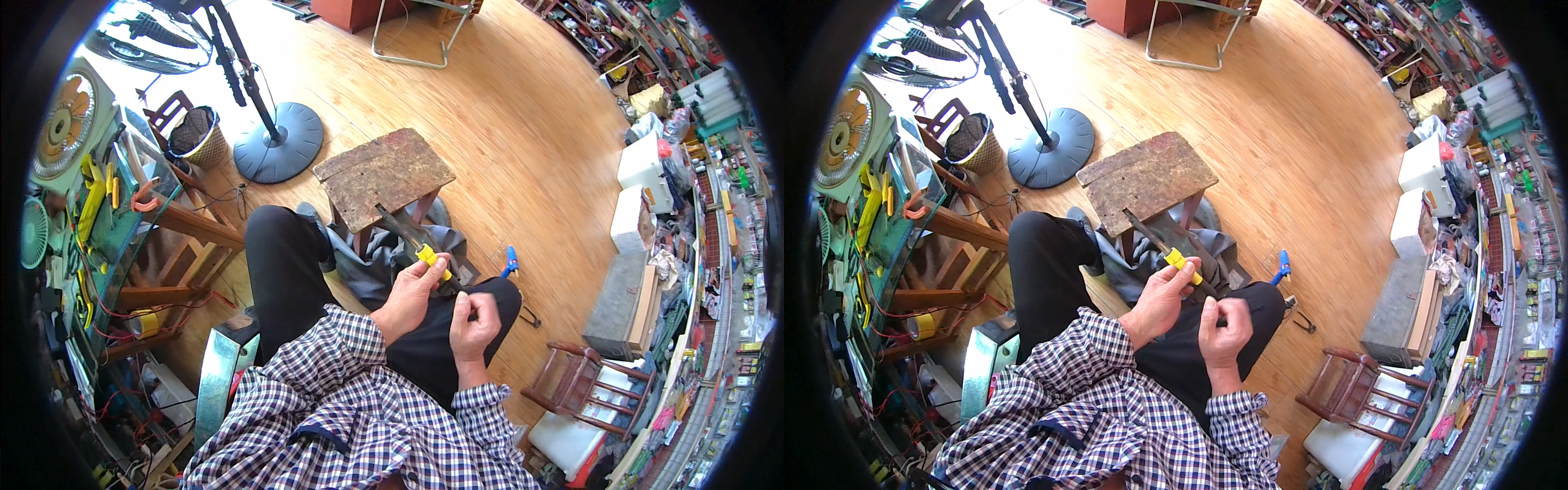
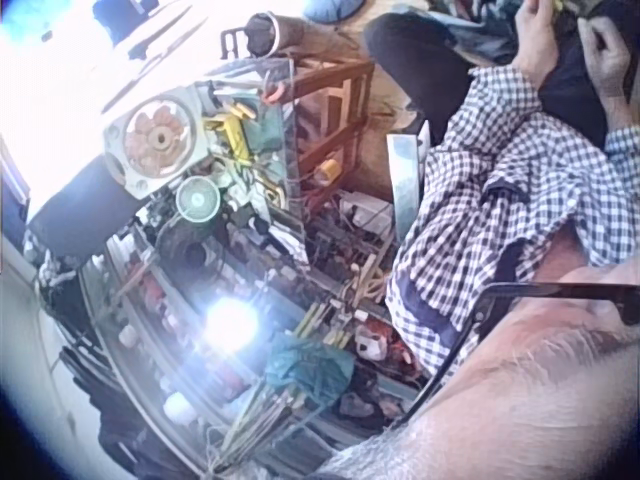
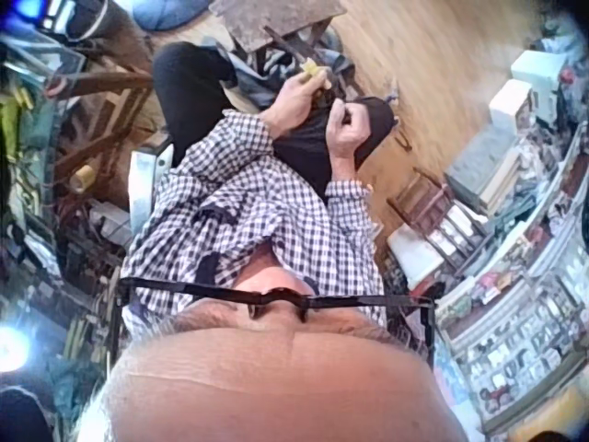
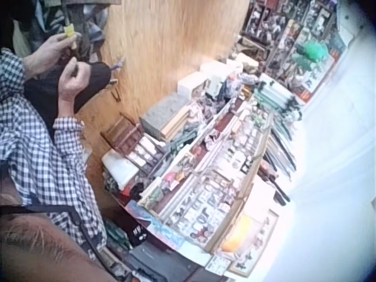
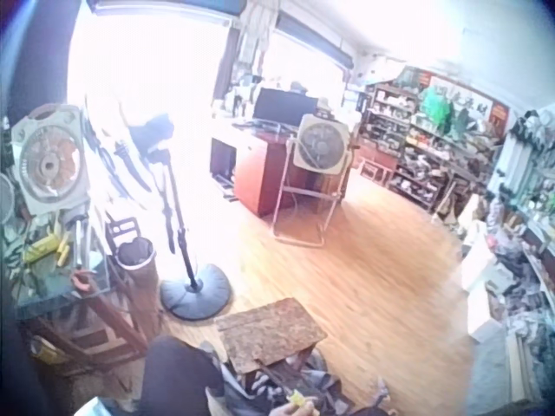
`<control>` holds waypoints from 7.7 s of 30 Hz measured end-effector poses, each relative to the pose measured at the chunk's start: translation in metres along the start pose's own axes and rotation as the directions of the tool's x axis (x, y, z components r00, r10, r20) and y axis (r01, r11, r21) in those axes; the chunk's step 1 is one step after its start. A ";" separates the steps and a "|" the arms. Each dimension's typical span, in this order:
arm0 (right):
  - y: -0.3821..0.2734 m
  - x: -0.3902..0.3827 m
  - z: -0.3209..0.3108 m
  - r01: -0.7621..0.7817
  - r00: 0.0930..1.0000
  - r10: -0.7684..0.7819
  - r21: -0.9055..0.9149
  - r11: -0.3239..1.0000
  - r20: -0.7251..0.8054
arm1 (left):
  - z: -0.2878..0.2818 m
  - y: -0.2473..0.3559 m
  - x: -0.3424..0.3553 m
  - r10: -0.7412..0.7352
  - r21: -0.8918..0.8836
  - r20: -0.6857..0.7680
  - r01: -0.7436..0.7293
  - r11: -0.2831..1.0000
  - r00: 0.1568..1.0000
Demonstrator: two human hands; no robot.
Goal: The person sits on the floor and uses a soldering iron and a hot glue gun to repair a shoe placed on a small wooden stool. They apply heat and glue to the shoe's sole area, then briefly handle a multimeter and wires.
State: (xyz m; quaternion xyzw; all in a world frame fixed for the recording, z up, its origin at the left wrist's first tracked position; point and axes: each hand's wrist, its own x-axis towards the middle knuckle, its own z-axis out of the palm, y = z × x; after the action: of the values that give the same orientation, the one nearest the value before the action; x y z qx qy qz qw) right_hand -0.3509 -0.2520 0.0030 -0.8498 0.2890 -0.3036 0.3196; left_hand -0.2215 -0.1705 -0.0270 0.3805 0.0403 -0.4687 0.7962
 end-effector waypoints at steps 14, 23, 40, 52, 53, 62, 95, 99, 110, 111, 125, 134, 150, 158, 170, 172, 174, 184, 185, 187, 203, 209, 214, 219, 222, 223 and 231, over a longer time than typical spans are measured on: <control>-0.007 -0.009 0.061 -0.466 0.822 0.431 0.874 0.134 0.372 | 0.005 -0.003 -0.016 -0.127 -0.012 0.023 0.127 0.992 0.992; 0.065 0.059 0.027 -0.409 0.771 0.581 0.902 0.136 0.261 | -0.053 0.005 -0.038 -0.140 0.699 0.094 0.035 0.715 0.986; 0.118 0.087 0.065 -0.473 0.844 0.498 0.712 0.519 0.197 | -0.127 -0.014 -0.036 -0.305 0.989 0.114 -0.136 -0.051 0.945; 0.115 0.094 0.087 -0.607 0.759 0.564 0.667 0.432 0.326 | -0.126 -0.017 -0.034 -0.275 0.986 0.128 -0.153 -0.072 0.953; 0.115 0.093 0.088 -0.615 0.754 0.568 0.658 0.434 0.330 | -0.125 -0.016 -0.035 -0.272 0.985 0.131 -0.156 -0.072 0.953; 0.120 0.092 0.086 -0.622 0.750 0.591 0.622 0.476 0.297 | -0.123 -0.015 -0.036 -0.283 0.987 0.118 -0.142 -0.068 0.952; 0.123 0.091 0.087 -0.591 0.775 0.571 0.631 0.502 0.271 | -0.124 -0.016 -0.033 -0.312 0.987 0.112 -0.141 -0.072 0.943; 0.125 0.091 0.085 -0.597 0.766 0.590 0.625 0.503 0.257 | -0.120 -0.014 -0.034 -0.317 0.989 0.094 -0.126 -0.083 0.944; 0.126 0.092 0.080 -0.605 0.735 0.645 0.631 0.486 0.207 | -0.122 -0.015 -0.032 -0.335 0.991 0.091 -0.118 -0.062 0.938; 0.126 0.092 0.080 -0.604 0.732 0.652 0.633 0.485 0.198 | -0.122 -0.015 -0.032 -0.336 0.991 0.093 -0.122 -0.064 0.937; 0.122 0.091 0.085 -0.590 0.780 0.557 0.635 0.499 0.286 | -0.118 -0.012 -0.035 -0.321 0.987 0.112 -0.142 -0.070 0.941; 0.127 0.092 0.083 -0.587 0.780 0.569 0.620 0.521 0.261 | -0.119 -0.014 -0.034 -0.333 0.990 0.094 -0.124 -0.071 0.938; 0.120 0.093 0.077 -0.577 0.747 0.646 0.634 0.515 0.155 | -0.122 -0.017 -0.032 -0.325 0.989 0.108 -0.133 -0.058 0.940; 0.118 0.091 0.081 -0.558 0.798 0.555 0.635 0.535 0.234 | -0.125 -0.019 -0.031 -0.320 0.988 0.117 -0.143 -0.059 0.940; 0.125 0.087 0.084 -0.565 0.818 0.498 0.570 0.597 0.289 | -0.121 -0.017 -0.032 -0.316 0.987 0.122 -0.150 -0.065 0.941; 0.126 0.087 0.083 -0.564 0.818 0.499 0.570 0.597 0.286 | -0.122 -0.017 -0.032 -0.318 0.986 0.126 -0.154 -0.065 0.940; 0.125 0.087 0.084 -0.561 0.818 0.503 0.579 0.592 0.278 | -0.123 -0.017 -0.032 -0.318 0.985 0.129 -0.157 -0.064 0.939; 0.124 0.088 0.077 -0.546 0.814 0.541 0.598 0.587 0.212 | -0.121 -0.016 -0.032 -0.331 0.985 0.125 -0.157 -0.070 0.935; 0.123 0.088 0.076 -0.547 0.812 0.545 0.592 0.591 0.206 | -0.121 -0.016 -0.032 -0.331 0.985 0.124 -0.157 -0.073 0.935; 0.121 0.089 0.075 -0.547 0.811 0.550 0.591 0.593 0.198 | -0.120 -0.015 -0.032 -0.332 0.985 0.117 -0.152 -0.079 0.936; 0.121 0.094 0.090 -0.565 0.815 0.503 0.587 0.580 0.287 | -0.115 -0.011 -0.034 -0.342 0.986 0.100 -0.139 -0.091 0.934; 0.124 0.097 0.088 -0.564 0.805 0.535 0.608 0.558 0.255 | -0.117 -0.014 -0.033 -0.345 0.985 0.107 -0.147 -0.093 0.932; 0.122 0.096 0.086 -0.565 0.800 0.549 0.609 0.556 0.242 | -0.118 -0.014 -0.032 -0.350 0.987 0.094 -0.134 -0.091 0.932; 0.125 0.095 0.085 -0.545 0.809 0.549 0.616 0.568 0.210 | -0.118 -0.014 -0.032 -0.338 0.985 0.112 -0.150 -0.089 0.935; 0.124 0.094 0.082 -0.548 0.801 0.566 0.617 0.564 0.194 | -0.119 -0.016 -0.033 -0.323 0.984 0.123 -0.157 -0.083 0.938; 0.123 0.094 0.082 -0.548 0.800 0.570 0.617 0.565 0.188 | -0.120 -0.017 -0.033 -0.319 0.984 0.124 -0.158 -0.081 0.939; 0.116 0.095 0.076 -0.547 0.786 0.607 0.594 0.590 0.120 | -0.117 -0.015 -0.033 -0.326 0.986 0.120 -0.152 -0.073 0.938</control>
State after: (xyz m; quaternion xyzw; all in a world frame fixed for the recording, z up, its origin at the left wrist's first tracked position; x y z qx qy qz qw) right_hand -0.2710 -0.3617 -0.0951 -0.5476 0.4518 -0.2987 0.6378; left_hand -0.2172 -0.0750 -0.1043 0.7529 -0.4207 -0.4539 0.2241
